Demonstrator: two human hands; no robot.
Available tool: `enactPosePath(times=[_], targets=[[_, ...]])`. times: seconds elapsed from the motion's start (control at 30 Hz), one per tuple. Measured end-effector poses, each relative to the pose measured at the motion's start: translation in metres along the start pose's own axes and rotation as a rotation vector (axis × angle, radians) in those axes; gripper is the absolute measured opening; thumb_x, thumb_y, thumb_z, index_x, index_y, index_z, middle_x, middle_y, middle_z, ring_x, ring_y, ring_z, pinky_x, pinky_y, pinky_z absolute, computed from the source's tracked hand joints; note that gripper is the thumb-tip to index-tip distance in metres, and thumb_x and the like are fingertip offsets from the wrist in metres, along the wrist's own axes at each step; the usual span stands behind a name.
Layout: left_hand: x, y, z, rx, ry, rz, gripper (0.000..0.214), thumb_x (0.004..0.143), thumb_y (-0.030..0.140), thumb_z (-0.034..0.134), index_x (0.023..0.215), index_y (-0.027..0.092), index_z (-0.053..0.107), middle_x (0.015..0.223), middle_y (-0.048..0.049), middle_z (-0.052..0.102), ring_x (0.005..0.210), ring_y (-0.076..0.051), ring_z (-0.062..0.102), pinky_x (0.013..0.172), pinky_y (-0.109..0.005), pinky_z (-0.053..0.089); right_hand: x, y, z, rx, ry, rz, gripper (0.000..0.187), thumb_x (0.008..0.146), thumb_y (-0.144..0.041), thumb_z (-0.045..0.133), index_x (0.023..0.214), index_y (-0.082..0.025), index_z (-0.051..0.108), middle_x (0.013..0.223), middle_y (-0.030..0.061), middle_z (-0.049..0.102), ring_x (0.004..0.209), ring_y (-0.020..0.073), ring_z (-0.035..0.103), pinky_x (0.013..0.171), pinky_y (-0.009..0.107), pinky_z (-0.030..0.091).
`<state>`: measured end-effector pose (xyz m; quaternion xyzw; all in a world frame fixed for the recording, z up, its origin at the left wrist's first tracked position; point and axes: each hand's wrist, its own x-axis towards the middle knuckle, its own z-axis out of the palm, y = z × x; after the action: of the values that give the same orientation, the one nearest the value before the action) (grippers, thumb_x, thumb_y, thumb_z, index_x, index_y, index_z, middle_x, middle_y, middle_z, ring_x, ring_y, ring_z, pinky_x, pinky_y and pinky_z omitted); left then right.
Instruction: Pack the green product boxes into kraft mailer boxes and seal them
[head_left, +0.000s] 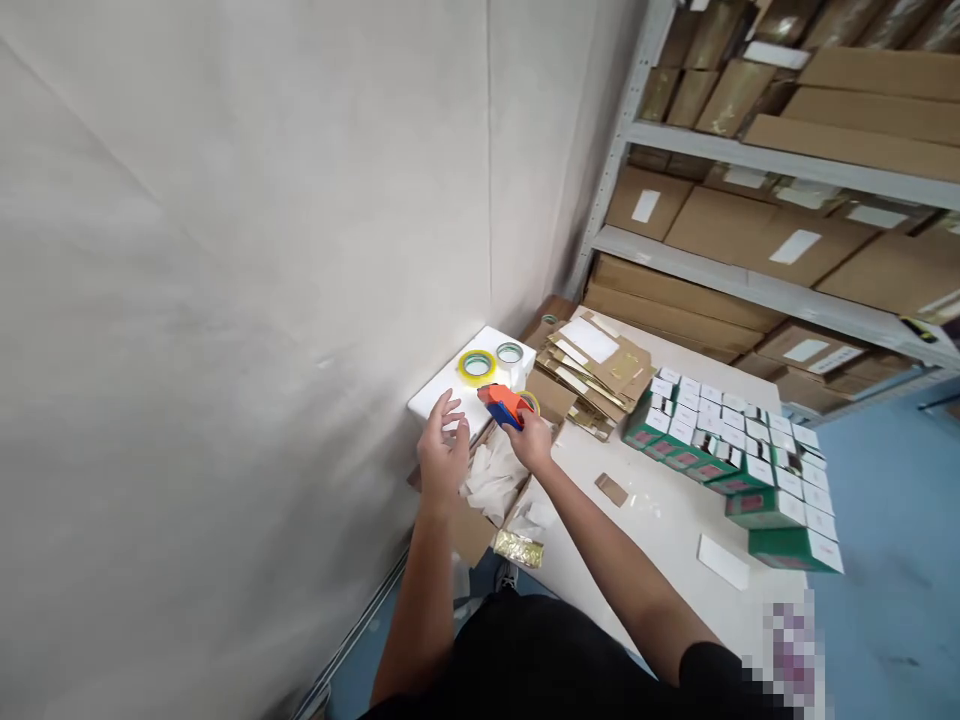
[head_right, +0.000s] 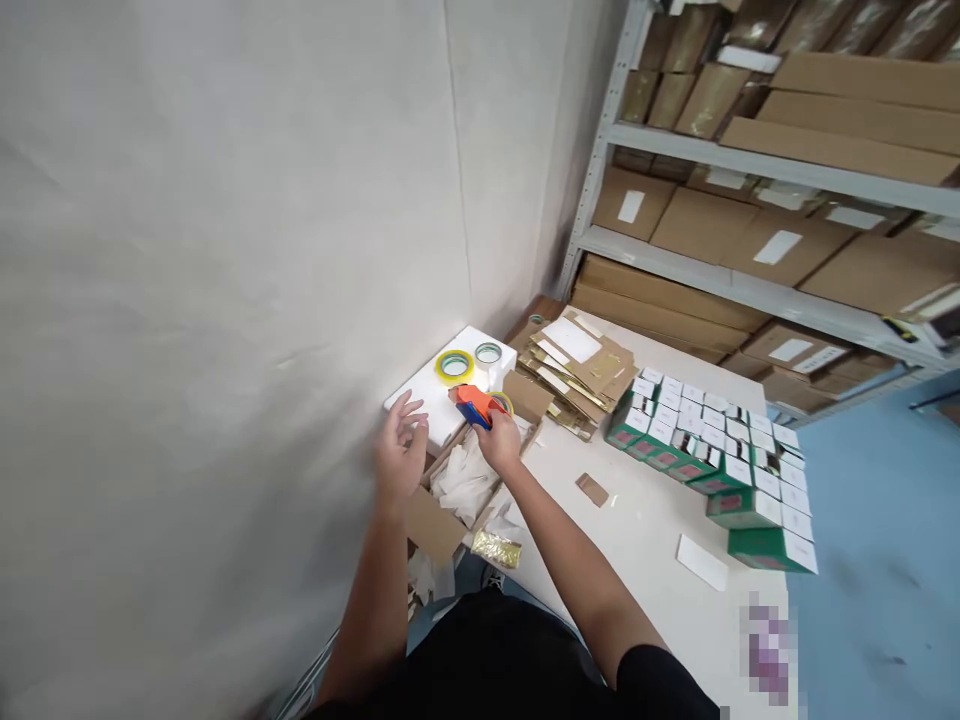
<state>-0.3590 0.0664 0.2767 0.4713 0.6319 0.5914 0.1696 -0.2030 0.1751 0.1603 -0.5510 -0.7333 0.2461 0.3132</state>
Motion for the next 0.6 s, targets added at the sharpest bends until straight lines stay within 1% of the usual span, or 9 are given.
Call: enactPosePath(times=[0.07,0.17,0.23,0.3,0.37,0.47,0.53,0.6], targets=[[0.0,-0.009,-0.015,0.041,0.046,-0.004,0.046,0.098,0.032,0.055,0.143,0.022,0.057,0.131,-0.0139,0.069,0.104,-0.02,0.072,0.083,-0.031,0.061,0.017,-0.024,0.025,-0.103,-0.09,-0.004,0.02,0.091,-0.032,0.068,0.107,-0.02,0.067,0.108,0.0148,0.072,0.101,0.0311,0.066,0.088,0.041,0.05],[-0.001,-0.015,-0.03,0.092,0.096,0.002,0.044,0.099,0.034,0.055,0.141,0.021,0.059,0.132,-0.0137,0.069,0.103,-0.02,0.072,0.081,-0.03,0.061,0.035,-0.056,0.056,-0.249,-0.237,-0.041,0.023,0.091,-0.026,0.067,0.112,-0.016,0.067,0.114,0.0176,0.072,0.109,0.0311,0.064,0.095,0.041,0.048],[-0.001,-0.015,-0.036,0.109,0.108,0.001,0.044,0.099,0.033,0.055,0.141,0.021,0.059,0.132,-0.0134,0.07,0.103,-0.02,0.072,0.08,-0.029,0.061,0.044,-0.07,0.071,-0.31,-0.312,-0.1,0.021,0.092,-0.021,0.066,0.112,-0.014,0.068,0.114,0.0184,0.072,0.111,0.0302,0.064,0.098,0.04,0.046],[-0.001,-0.013,-0.04,0.118,0.104,-0.004,0.045,0.099,0.033,0.055,0.143,0.022,0.058,0.131,-0.0129,0.07,0.103,-0.02,0.073,0.08,-0.029,0.062,0.051,-0.078,0.079,-0.339,-0.353,-0.139,0.02,0.091,-0.017,0.066,0.11,-0.012,0.069,0.112,0.0187,0.073,0.111,0.0295,0.064,0.099,0.039,0.045],[0.0,-0.012,-0.043,0.122,0.103,-0.001,0.045,0.099,0.033,0.055,0.143,0.023,0.058,0.131,-0.0124,0.07,0.102,-0.02,0.073,0.079,-0.029,0.062,0.057,-0.081,0.08,-0.33,-0.369,-0.14,0.019,0.09,-0.02,0.069,0.108,-0.013,0.071,0.11,0.0179,0.074,0.108,0.0293,0.065,0.097,0.038,0.046],[0.003,-0.013,-0.041,0.116,0.118,-0.001,0.041,0.1,0.035,0.056,0.138,0.022,0.062,0.128,-0.0126,0.072,0.102,-0.021,0.073,0.078,-0.03,0.062,0.063,-0.079,0.069,-0.216,-0.341,-0.174,0.024,0.088,-0.029,0.076,0.108,-0.017,0.072,0.111,0.0149,0.074,0.108,0.0287,0.065,0.094,0.037,0.049],[0.006,-0.013,-0.033,0.094,0.12,-0.01,0.041,0.099,0.036,0.057,0.137,0.021,0.063,0.126,-0.0127,0.073,0.101,-0.021,0.073,0.078,-0.03,0.062,0.062,-0.074,0.056,-0.104,-0.273,-0.234,0.027,0.09,-0.03,0.073,0.114,-0.019,0.071,0.118,0.0133,0.073,0.114,0.0278,0.064,0.097,0.037,0.049],[0.01,-0.011,-0.019,0.062,0.086,-0.01,0.042,0.099,0.036,0.058,0.138,0.022,0.062,0.124,-0.0122,0.073,0.099,-0.02,0.073,0.078,-0.03,0.062,0.059,-0.067,0.039,-0.013,-0.197,-0.281,0.031,0.092,-0.026,0.068,0.123,-0.021,0.07,0.122,0.0121,0.072,0.119,0.0271,0.063,0.102,0.038,0.049]])
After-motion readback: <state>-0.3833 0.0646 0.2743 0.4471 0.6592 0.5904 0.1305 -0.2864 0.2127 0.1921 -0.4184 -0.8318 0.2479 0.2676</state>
